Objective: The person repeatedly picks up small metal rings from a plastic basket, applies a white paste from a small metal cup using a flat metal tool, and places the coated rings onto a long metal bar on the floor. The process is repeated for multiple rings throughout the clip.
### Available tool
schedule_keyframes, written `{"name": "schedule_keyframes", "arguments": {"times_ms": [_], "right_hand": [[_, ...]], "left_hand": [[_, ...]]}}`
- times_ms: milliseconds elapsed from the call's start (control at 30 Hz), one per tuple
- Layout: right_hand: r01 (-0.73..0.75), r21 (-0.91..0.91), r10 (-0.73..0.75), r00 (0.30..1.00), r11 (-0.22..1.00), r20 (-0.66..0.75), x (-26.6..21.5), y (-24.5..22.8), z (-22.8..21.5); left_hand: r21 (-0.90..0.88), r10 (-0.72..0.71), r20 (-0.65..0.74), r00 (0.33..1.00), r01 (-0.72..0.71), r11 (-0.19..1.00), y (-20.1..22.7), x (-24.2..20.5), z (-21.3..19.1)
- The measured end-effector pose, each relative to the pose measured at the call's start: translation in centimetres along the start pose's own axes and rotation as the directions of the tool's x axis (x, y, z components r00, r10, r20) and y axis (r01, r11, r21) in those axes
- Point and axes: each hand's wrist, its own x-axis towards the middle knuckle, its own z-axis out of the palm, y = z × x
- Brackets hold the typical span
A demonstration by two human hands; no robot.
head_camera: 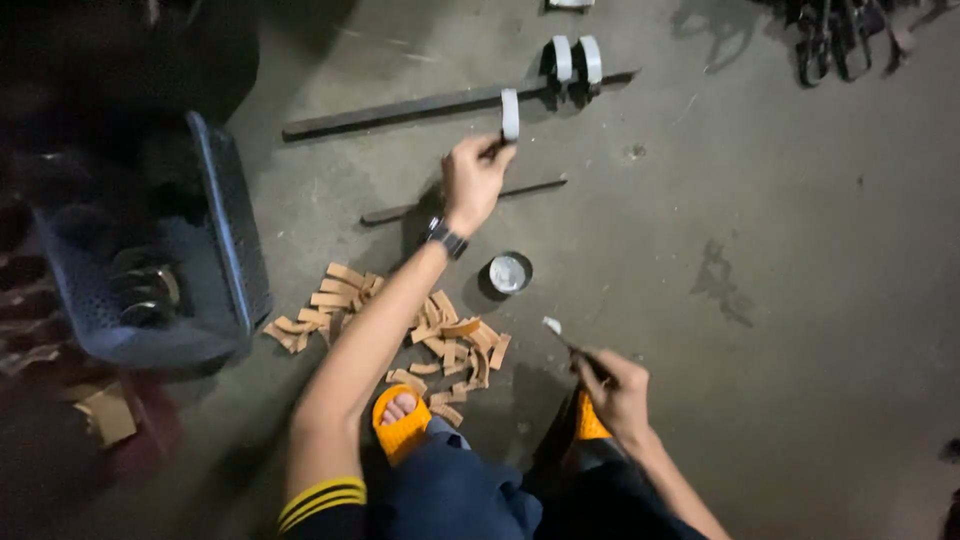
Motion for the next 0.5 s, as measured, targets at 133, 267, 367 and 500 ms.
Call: {"name": "schedule_keyframes", "arguments": {"times_ms": [133,267,367,500], "right_hand": [[-0.064,0.095,0.057,0.996,0.993,0.072,-0.8,1.6,-0.7],[-0.08,0.059,0.076,0.995,0.995,0.068,-0.6,2.1,-1.6],[-0.098,0.061,0.09,0.988,0.993,0.128,-1.0,3.2,-1.8],[-0.122,0.064,0.116,0.989,0.99,0.087,-0.7,2.5,-1.4]], "left_hand": [[0.156,0.058,-0.162,0.985,-0.032,0.987,-5.0,5.9,6.3],[0.186,0.084,-0.21,0.974,-0.044,0.982,-6.4,7.6,9.7],[0.198,0.067,-0.201,0.977,-0.026,0.98,-7.6,7.9,10.7],[0.315,0.23,-0.145,0.962,-0.176,0.933,-10.6,9.1,12.4]]}}
